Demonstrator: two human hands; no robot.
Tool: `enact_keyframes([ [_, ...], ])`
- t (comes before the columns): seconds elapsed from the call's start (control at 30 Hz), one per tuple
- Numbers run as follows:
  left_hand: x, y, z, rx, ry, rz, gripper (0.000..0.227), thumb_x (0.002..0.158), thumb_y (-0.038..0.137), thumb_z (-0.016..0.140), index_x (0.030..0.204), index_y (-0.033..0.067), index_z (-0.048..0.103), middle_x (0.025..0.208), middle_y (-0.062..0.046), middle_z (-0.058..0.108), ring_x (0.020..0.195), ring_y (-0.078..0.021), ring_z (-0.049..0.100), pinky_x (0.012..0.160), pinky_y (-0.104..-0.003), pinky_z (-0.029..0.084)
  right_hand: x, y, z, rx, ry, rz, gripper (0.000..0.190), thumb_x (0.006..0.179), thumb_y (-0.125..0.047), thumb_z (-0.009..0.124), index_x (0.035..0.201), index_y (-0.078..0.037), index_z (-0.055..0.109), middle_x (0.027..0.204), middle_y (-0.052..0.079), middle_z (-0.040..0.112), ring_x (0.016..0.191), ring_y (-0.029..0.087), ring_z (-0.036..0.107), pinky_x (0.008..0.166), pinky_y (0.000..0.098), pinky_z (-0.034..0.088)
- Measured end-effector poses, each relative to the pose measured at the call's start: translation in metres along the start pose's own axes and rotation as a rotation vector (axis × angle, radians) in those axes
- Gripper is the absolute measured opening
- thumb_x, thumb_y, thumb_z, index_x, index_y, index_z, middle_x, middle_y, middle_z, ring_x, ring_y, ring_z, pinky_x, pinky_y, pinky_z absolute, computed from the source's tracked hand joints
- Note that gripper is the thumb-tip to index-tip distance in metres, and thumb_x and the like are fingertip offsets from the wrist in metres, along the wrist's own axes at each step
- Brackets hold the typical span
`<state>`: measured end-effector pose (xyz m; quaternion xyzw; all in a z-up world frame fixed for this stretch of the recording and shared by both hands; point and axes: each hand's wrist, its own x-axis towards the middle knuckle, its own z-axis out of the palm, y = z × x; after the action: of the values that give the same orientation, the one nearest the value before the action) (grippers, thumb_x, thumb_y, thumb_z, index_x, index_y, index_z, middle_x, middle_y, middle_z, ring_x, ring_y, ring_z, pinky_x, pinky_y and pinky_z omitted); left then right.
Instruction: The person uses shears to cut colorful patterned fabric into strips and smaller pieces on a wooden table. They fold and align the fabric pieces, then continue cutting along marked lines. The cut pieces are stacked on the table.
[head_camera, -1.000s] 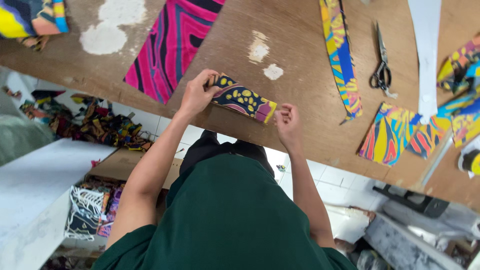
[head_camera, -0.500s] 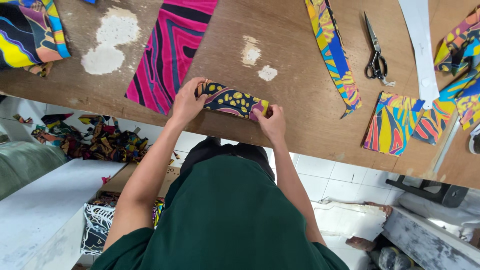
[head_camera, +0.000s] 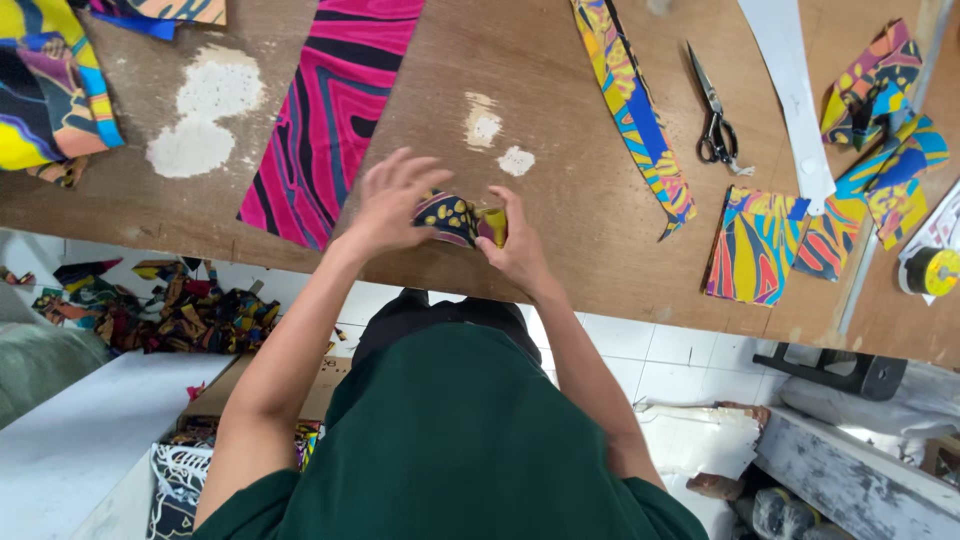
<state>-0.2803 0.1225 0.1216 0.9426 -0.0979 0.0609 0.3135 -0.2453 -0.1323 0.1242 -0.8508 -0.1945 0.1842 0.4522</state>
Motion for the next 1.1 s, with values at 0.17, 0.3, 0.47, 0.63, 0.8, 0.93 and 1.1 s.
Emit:
enact_keyframes([
  [0.17, 0.031, 0.022, -0.011, -0.652, -0.419, 0.177, 0.054, 0.076, 0.024, 0.084, 0.128, 0.0160, 0.069, 0.117, -0.007, 0.075, 0.109, -0.0255, 0.073, 0.096, -0.039, 0.057, 0.004, -0.066, -0.023, -0.073, -0.110, -0.135, 0.067, 0.085, -0.001, 0.072, 0.147, -0.014, 0.050, 0.110, 0.011, 0.061, 0.092, 0.023, 0.061, 0.081, 0.0356, 0.053],
  [0.3, 0.018, 0.030, 0.001, -1.062, -0.650, -0.223, 0.029, 0.093, 0.021, 0.072, 0.119, 0.0076, 0.072, 0.093, -0.005, 0.075, 0.075, -0.0127, 0.069, 0.067, -0.034, 0.061, 0.000, -0.102, -0.040, -0.002, -0.076, -0.135, 0.060, 0.089, 0.000, 0.074, 0.144, -0.010, 0.051, 0.093, 0.004, 0.057, 0.081, 0.014, 0.055, 0.071, 0.0286, 0.049],
  [0.47, -0.020, 0.039, 0.028, -1.327, -0.515, -0.101, 0.029, 0.092, 0.021, 0.075, 0.111, -0.0007, 0.071, 0.094, 0.000, 0.076, 0.084, -0.0071, 0.067, 0.076, -0.031, 0.059, -0.001, -0.118, -0.053, 0.262, -0.134, -0.247, 0.060, 0.088, 0.004, 0.074, 0.142, -0.005, 0.049, 0.103, 0.006, 0.067, 0.093, 0.012, 0.065, 0.082, 0.0255, 0.055],
  [0.63, -0.075, 0.064, 0.034, -1.199, -0.366, -0.339, 0.033, 0.095, 0.029, 0.077, 0.098, -0.0027, 0.069, 0.079, -0.003, 0.068, 0.069, -0.0105, 0.062, 0.058, -0.030, 0.056, 0.023, -0.097, -0.065, 0.422, -0.249, -0.252, 0.056, 0.089, 0.007, 0.073, 0.140, -0.003, 0.051, 0.105, 0.010, 0.071, 0.094, 0.015, 0.073, 0.081, 0.0270, 0.061],
  [0.8, -0.135, 0.091, 0.007, -1.396, -0.174, -0.630, 0.030, 0.095, 0.028, 0.071, 0.101, -0.0012, 0.070, 0.077, -0.005, 0.075, 0.061, -0.0138, 0.066, 0.050, -0.028, 0.052, 0.069, -0.077, -0.033, 0.334, -0.273, -0.391, 0.046, 0.095, 0.006, 0.078, 0.137, 0.002, 0.061, 0.099, 0.012, 0.070, 0.088, 0.015, 0.065, 0.083, 0.0270, 0.053],
  [0.93, -0.157, 0.104, 0.007, -1.372, 0.142, -0.665, 0.025, 0.093, 0.019, 0.075, 0.111, 0.0007, 0.070, 0.093, 0.001, 0.073, 0.083, -0.0053, 0.064, 0.072, -0.025, 0.057, 0.059, -0.080, 0.034, 1.029, -0.419, 0.166, 0.050, 0.097, -0.026, 0.062, 0.139, -0.003, 0.051, 0.110, 0.009, 0.071, 0.094, 0.018, 0.074, 0.079, 0.0311, 0.060],
  [1.1, -0.189, 0.072, 0.012, -1.486, 0.280, -0.708, 0.028, 0.093, 0.019, 0.075, 0.113, 0.0013, 0.067, 0.096, 0.000, 0.074, 0.085, -0.0061, 0.067, 0.078, -0.025, 0.056, 0.015, -0.094, 0.112, 1.087, -0.740, 0.449, 0.036, 0.103, -0.014, 0.058, 0.135, 0.001, 0.054, 0.116, 0.014, 0.070, 0.101, 0.023, 0.071, 0.088, 0.0381, 0.058],
])
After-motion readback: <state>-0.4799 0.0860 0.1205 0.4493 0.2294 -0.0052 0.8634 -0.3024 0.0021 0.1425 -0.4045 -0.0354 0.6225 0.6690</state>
